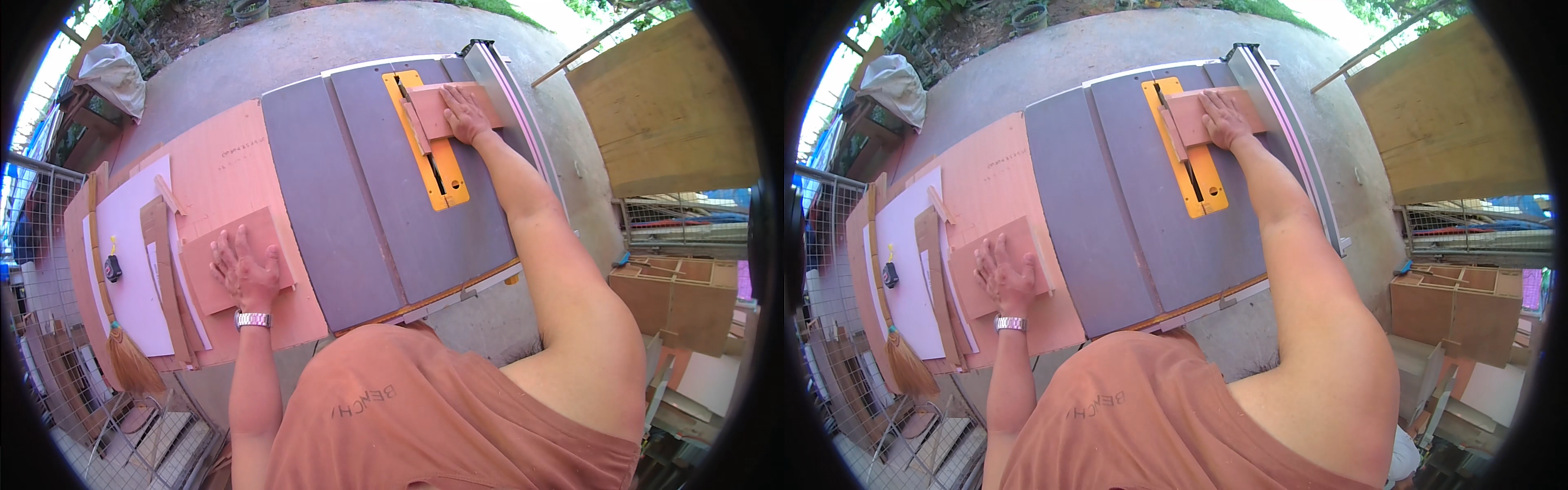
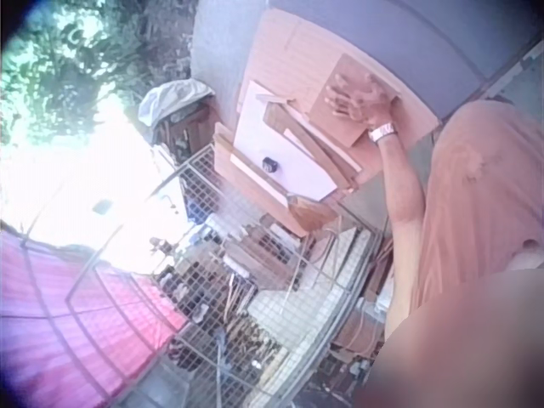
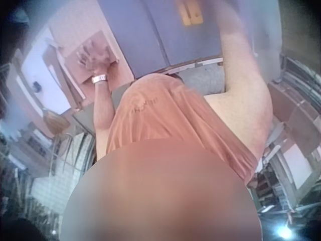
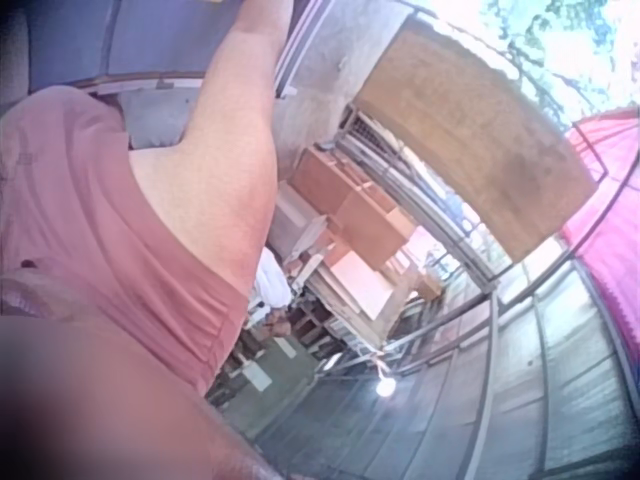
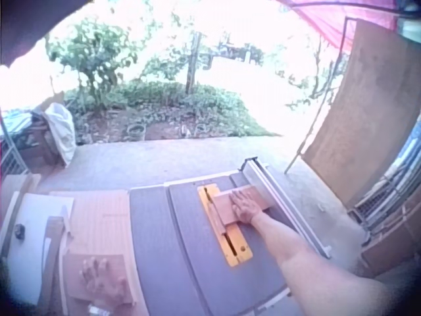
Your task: The person picks up a rectangular piece of wood, places it on a table saw, and cuts it. They then carry the cut piece to a wooden cabinet and fit it into a shelf slot.
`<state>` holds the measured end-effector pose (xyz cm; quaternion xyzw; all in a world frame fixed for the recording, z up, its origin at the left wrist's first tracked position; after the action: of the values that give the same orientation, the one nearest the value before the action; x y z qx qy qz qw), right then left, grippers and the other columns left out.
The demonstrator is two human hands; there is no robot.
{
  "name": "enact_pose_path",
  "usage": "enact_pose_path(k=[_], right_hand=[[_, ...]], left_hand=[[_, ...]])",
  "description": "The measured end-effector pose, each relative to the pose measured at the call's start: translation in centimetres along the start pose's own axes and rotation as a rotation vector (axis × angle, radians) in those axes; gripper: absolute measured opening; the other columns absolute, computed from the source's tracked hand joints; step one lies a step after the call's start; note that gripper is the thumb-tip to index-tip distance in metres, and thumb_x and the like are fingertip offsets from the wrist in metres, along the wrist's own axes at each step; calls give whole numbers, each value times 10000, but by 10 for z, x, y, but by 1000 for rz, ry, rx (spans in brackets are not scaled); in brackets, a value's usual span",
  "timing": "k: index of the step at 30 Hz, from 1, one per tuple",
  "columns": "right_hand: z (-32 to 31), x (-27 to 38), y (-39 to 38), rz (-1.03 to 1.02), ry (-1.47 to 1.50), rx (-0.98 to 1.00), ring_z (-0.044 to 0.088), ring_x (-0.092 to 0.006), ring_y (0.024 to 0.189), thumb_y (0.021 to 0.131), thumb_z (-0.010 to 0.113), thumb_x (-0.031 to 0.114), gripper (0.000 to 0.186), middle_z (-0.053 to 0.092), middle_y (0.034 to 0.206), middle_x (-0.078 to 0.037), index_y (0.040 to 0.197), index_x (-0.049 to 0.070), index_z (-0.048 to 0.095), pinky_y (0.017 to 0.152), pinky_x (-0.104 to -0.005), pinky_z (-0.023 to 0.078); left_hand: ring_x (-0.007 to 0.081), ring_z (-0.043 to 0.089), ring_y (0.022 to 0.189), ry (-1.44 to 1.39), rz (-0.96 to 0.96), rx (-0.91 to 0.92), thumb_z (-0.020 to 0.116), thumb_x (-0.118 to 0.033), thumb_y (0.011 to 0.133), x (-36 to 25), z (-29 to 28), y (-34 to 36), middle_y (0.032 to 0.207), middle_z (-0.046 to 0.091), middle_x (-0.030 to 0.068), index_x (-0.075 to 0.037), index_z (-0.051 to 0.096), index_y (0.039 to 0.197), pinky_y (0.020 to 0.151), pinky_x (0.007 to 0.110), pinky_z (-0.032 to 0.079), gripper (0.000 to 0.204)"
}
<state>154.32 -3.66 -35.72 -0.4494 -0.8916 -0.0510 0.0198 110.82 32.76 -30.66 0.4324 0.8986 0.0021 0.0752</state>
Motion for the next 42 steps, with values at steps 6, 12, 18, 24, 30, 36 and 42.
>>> enact_pose_path(k=[6, 12, 18, 24, 30, 36, 42], right_hand=[[2, -2, 12, 4, 3, 11, 238, -286, 1515, 986, 435, 310, 602, 291, 1634, -70, 1557, 148, 336, 1245, -454, 172], [5, -5, 33, -23, 16, -4, 230, -297, 1517, 987, 449, 295, 599, 289, 1635, -78, 1557, 147, 340, 1246, -458, 171], [9, -9, 51, -40, 21, -12, 233, -304, 1517, 985, 455, 288, 598, 289, 1636, -77, 1555, 147, 346, 1243, -471, 173], [15, -20, 71, -64, 86, 20, 202, -312, 1529, 976, 465, 292, 629, 264, 1647, -77, 1570, 150, 313, 1245, -486, 149], [3, -28, 70, -275, 97, 237, 95, -347, 1548, 903, 569, 370, 835, 100, 1676, -161, 1606, 150, 177, 1248, -497, 116], [-30, -21, 78, -455, -179, 518, 101, -404, 1534, 701, 797, 355, 1155, 76, 1663, -220, 1606, 131, 115, 1248, -493, 132], [-36, -6, 102, -423, -227, 515, 236, -437, 1476, 588, 864, 254, 1212, 236, 1597, -214, 1573, 121, 171, 1210, -492, 262]], left_hand=[[385, 219, 1498, 4, -2, 11, 623, -513, 872, 0, 0, 1, 1587, 313, 149, -203, 434, 1503, 1196, 597, 149, 728], [381, 219, 1497, 3, -9, 17, 624, -511, 869, 1, 1, 1, 1589, 311, 146, -202, 434, 1502, 1196, 594, 148, 730], [389, 220, 1495, 12, 0, 20, 622, -520, 871, 1, 2, 1, 1589, 311, 149, -193, 434, 1503, 1193, 597, 154, 737], [399, 227, 1490, 8, 21, -9, 627, -518, 870, 0, 0, 0, 1585, 316, 155, -187, 437, 1502, 1188, 601, 161, 738], [397, 229, 1490, 5, 22, -4, 633, -505, 864, 0, 0, 1, 1584, 317, 156, -187, 440, 1499, 1186, 606, 162, 736], [396, 218, 1494, -1, 9, 17, 643, -487, 855, 0, -1, 0, 1588, 308, 152, -190, 437, 1498, 1187, 609, 162, 738], [398, 205, 1497, -8, 5, 26, 658, -467, 850, 0, -2, 0, 1586, 306, 147, -187, 428, 1502, 1186, 614, 157, 747]])
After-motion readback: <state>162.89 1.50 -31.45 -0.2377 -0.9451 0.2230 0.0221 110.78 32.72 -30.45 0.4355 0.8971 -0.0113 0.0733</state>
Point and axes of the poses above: each hand's wrist, its own y-axis towards the middle knuckle, its own z-axis out of the palm, x = y × z, the point moved 7 cm from there along y, towards the middle knuckle
